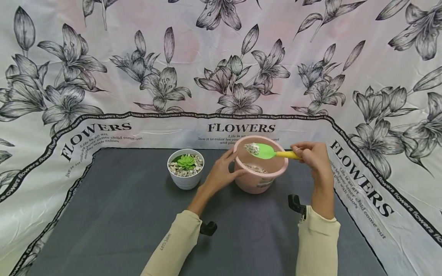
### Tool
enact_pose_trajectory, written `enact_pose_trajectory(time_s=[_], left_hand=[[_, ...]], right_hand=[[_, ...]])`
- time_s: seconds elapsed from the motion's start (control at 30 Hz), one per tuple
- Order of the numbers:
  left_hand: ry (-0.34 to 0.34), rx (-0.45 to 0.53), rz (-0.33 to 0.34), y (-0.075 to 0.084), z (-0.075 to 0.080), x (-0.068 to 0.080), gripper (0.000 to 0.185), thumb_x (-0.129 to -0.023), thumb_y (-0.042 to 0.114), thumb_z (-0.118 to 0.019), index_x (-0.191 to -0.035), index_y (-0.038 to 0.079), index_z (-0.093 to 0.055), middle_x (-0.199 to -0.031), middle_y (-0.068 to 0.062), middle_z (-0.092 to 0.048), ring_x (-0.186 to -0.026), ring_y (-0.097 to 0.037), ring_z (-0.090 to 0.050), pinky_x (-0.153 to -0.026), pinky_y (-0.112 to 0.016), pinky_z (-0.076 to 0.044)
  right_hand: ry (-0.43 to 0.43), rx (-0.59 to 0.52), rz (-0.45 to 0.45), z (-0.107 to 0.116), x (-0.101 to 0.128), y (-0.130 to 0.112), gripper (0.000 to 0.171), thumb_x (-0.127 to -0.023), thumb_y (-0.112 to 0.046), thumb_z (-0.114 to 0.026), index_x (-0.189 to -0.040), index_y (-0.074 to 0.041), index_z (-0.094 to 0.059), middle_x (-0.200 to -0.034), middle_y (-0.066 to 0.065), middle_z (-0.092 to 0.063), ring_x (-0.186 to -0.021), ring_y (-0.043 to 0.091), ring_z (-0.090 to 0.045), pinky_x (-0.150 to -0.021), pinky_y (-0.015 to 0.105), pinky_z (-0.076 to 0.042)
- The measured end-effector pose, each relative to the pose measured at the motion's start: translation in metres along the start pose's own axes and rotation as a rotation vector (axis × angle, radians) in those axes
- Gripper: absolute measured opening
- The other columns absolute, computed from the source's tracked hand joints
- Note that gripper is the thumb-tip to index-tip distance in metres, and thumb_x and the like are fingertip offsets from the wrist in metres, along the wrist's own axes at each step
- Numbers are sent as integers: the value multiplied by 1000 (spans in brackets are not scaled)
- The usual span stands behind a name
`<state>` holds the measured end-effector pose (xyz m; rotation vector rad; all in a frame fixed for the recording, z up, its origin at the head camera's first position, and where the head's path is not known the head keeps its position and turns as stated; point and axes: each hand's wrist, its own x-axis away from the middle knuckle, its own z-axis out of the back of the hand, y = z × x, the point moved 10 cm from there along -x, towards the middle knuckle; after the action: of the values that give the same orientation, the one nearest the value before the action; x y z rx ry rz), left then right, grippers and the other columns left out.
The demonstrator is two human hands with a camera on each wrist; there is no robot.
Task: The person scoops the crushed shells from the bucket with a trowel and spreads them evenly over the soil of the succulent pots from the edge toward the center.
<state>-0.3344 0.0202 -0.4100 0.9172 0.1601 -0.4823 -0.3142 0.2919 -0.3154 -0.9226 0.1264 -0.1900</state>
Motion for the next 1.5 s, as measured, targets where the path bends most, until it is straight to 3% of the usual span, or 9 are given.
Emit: enact_pose_trajectory(time_s=[0.13, 0.3, 0.37, 0.63, 0.7, 0.83, 0.93, 1.27, 1.5], left_hand=[[55, -26, -8, 1, 9, 3, 80, -93, 43, -79, -158, 9, -46, -167, -15, -41, -153, -36, -44, -122, -53, -43], [94, -49, 15, -2, 21, 6, 77, -94, 43, -78, -157, 10, -49, -164, -17, -45, -152, -36, -46, -122, -53, -43], [99, -45, 23, -3, 25, 8, 77, -94, 43, -78, -157, 9, -49, -164, -17, -45, -152, -36, -45, -123, -52, -42], [124, -39, 48, -12, 42, 17, 82, -91, 39, -82, -157, 6, -47, -164, -20, -43, -152, -39, -44, -122, -55, -42], [134, -61, 54, -14, 46, 20, 81, -91, 39, -82, -157, 6, -48, -164, -20, -44, -152, -39, -45, -122, -55, -42], [152, -88, 75, -20, 53, 24, 82, -90, 39, -83, -157, 6, -48, -164, -19, -44, -152, -38, -44, -123, -55, -40], [162, -88, 98, -23, 58, 28, 83, -90, 40, -83, -157, 6, -47, -165, -18, -44, -153, -38, -43, -123, -55, -40], [193, -69, 110, -30, 73, 36, 85, -89, 39, -83, -157, 5, -46, -165, -18, -43, -155, -37, -40, -123, -55, -40], [233, -80, 74, -31, 86, 42, 84, -89, 37, -84, -156, 2, -47, -162, -22, -45, -152, -40, -44, -122, -57, -41]], right_hand=[[6, -1, 19, 0, 0, -6, 38, -107, -24, -58, -130, 4, -71, -119, 14, -70, -78, 7, -62, -68, 20, -54], [-4, -18, 29, 0, 0, -10, 36, -106, -22, -60, -129, 3, -71, -92, -12, -68, -75, 5, -64, -68, 21, -54], [-12, -22, 36, -1, 0, -13, 36, -106, -22, -60, -129, 4, -71, -89, -17, -65, -74, 3, -64, -67, 21, -54], [-26, -35, 63, -10, -2, -23, 36, -105, -22, -63, -129, 3, -72, -109, 7, -74, -70, -2, -63, -66, 21, -54], [-27, -47, 72, -12, -2, -25, 35, -104, -21, -63, -127, 5, -72, -102, 3, -74, -70, -1, -62, -65, 21, -53], [-40, -87, 87, -16, -1, -27, 34, -103, -16, -64, -126, 8, -71, -81, -18, -66, -69, 0, -61, -64, 20, -53], [-66, -102, 95, -22, -1, -30, 35, -103, -15, -63, -127, 9, -69, -74, -25, -63, -69, 0, -61, -65, 20, -53], [-97, -101, 114, -39, -3, -42, 34, -103, -15, -64, -127, 8, -70, -80, -17, -66, -71, 3, -62, -67, 27, -56], [-113, -102, 126, -52, -3, -49, 34, -103, -16, -64, -127, 8, -70, -88, -8, -70, -72, 4, -61, -64, 23, -53]])
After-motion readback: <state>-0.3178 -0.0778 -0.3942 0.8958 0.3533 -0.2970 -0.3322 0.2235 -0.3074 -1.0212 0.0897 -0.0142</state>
